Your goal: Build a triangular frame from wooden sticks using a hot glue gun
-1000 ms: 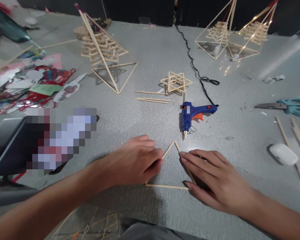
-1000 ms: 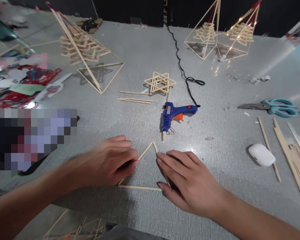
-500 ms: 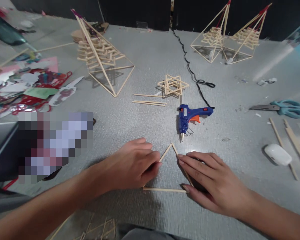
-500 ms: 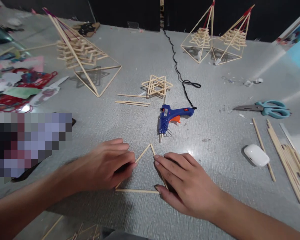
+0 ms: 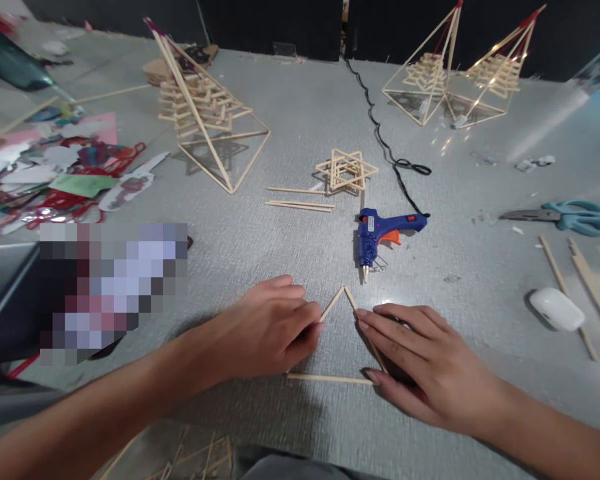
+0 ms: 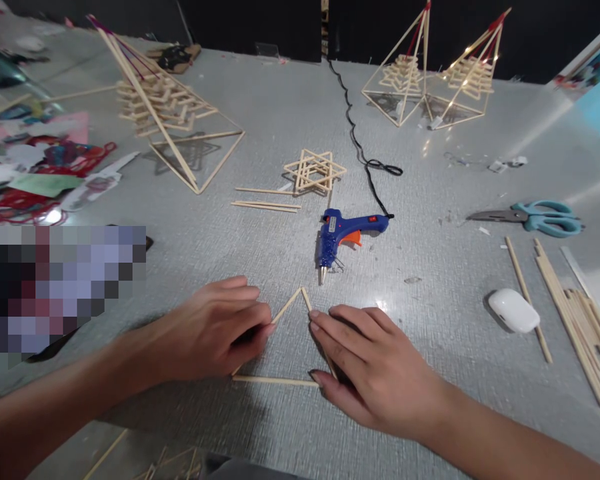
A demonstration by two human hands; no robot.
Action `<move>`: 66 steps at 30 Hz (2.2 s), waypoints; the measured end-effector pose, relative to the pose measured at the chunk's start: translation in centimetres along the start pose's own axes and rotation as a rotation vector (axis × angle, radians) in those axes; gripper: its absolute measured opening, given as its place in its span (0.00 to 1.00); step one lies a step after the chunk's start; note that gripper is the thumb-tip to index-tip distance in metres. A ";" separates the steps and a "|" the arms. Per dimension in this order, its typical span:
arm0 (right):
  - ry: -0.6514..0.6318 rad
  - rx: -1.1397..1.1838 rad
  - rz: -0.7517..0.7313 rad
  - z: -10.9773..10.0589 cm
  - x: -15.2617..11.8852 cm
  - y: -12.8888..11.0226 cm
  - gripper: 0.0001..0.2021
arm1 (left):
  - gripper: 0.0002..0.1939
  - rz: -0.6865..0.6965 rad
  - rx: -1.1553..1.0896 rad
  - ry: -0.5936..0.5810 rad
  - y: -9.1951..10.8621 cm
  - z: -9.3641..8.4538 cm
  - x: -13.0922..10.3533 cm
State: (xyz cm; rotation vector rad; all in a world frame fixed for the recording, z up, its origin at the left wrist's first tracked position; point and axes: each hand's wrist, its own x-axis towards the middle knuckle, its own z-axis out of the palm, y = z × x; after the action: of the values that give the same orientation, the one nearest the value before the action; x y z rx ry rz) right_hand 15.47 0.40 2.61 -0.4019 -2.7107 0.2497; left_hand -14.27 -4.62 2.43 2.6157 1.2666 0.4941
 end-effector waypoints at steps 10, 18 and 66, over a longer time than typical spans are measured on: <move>-0.010 -0.010 -0.008 0.0 -0.1 0.1 0.22 | 0.16 -0.004 -0.005 0.000 0.1 -0.1 0.0; -0.006 -0.021 -0.006 0.0 0.0 0.0 0.20 | 0.17 0.005 0.027 0.017 0.2 0.0 0.1; -0.003 -0.016 -0.005 0.1 0.0 0.1 0.20 | 0.19 0.004 0.041 0.002 0.0 -0.1 0.0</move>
State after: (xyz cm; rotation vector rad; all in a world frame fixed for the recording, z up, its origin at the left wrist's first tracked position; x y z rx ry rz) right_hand 15.51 0.46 2.52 -0.3991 -2.7175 0.2277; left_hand -14.26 -4.64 2.49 2.6522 1.2854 0.4768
